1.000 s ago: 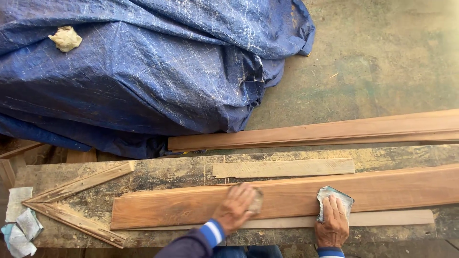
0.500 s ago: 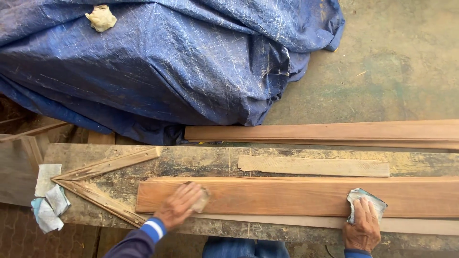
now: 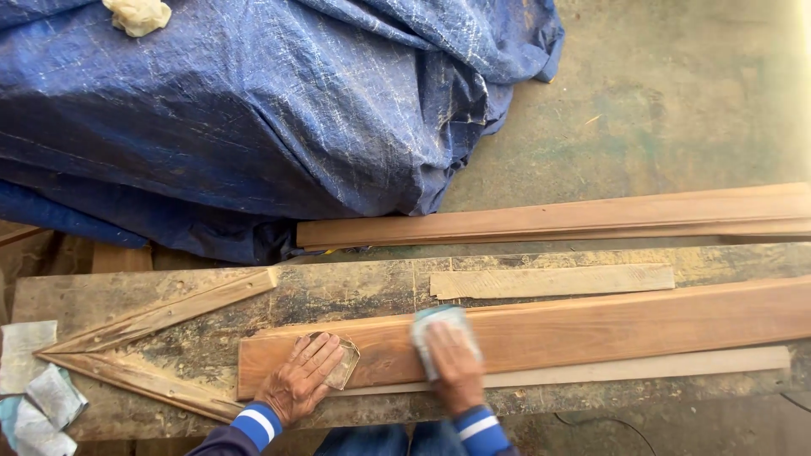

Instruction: Sanding wooden planks manually using sandpaper on a workbench.

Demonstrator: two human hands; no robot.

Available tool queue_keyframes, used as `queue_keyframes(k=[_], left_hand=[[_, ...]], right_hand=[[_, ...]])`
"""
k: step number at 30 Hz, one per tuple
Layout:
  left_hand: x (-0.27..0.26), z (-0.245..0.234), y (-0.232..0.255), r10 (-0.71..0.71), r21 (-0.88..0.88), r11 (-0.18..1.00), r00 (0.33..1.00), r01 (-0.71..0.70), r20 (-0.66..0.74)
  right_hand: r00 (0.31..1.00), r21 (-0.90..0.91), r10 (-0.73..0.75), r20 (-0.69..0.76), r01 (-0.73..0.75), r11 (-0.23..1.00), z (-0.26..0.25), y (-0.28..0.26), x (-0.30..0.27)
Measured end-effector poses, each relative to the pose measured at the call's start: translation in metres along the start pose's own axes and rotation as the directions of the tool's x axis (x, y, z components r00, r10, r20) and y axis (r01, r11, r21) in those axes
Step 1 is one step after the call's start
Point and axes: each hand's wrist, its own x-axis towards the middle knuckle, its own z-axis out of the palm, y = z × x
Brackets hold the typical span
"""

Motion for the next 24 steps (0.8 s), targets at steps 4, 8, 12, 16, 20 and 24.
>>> queue_keyframes(k=[4, 8, 12, 16, 20, 24], left_hand=[[-0.001, 0.003, -0.003, 0.008, -0.025, 1.0, 1.0, -0.008, 0.011], [-0.003, 0.003, 0.0, -0.037, -0.051, 0.998, 0.999, 0.039, 0.036], [-0.002, 0.004, -0.003, 0.003, -0.031, 1.0, 1.0, -0.003, 0.011], [-0.002, 0.002, -0.004, 0.004, -0.059, 0.998, 1.0, -0.003, 0.021], [0.0, 0.004, -0.007, 0.016, -0.055, 0.998, 1.0, -0.014, 0.025], [-0.004, 0.003, -0.006, 0.024, -0.034, 0.999, 0.999, -0.023, 0.024]], right_hand=[[0.913, -0.277, 0.335, -0.231, -0.392, 0.877, -0.086, 0.13, -0.018], [0.826, -0.34, 0.523, -0.212, -0.564, 0.753, -0.077, 0.175, -0.022], [0.917, -0.235, 0.32, -0.236, -0.374, 0.897, -0.01, 0.024, -0.004], [1.0, 0.027, -0.026, -0.004, 0.026, 0.999, -0.011, -0.081, -0.014], [0.985, -0.038, 0.108, -0.132, -0.114, 0.993, -0.057, 0.02, -0.048], [0.863, -0.386, 0.415, -0.288, -0.501, 0.774, -0.058, 0.117, -0.086]])
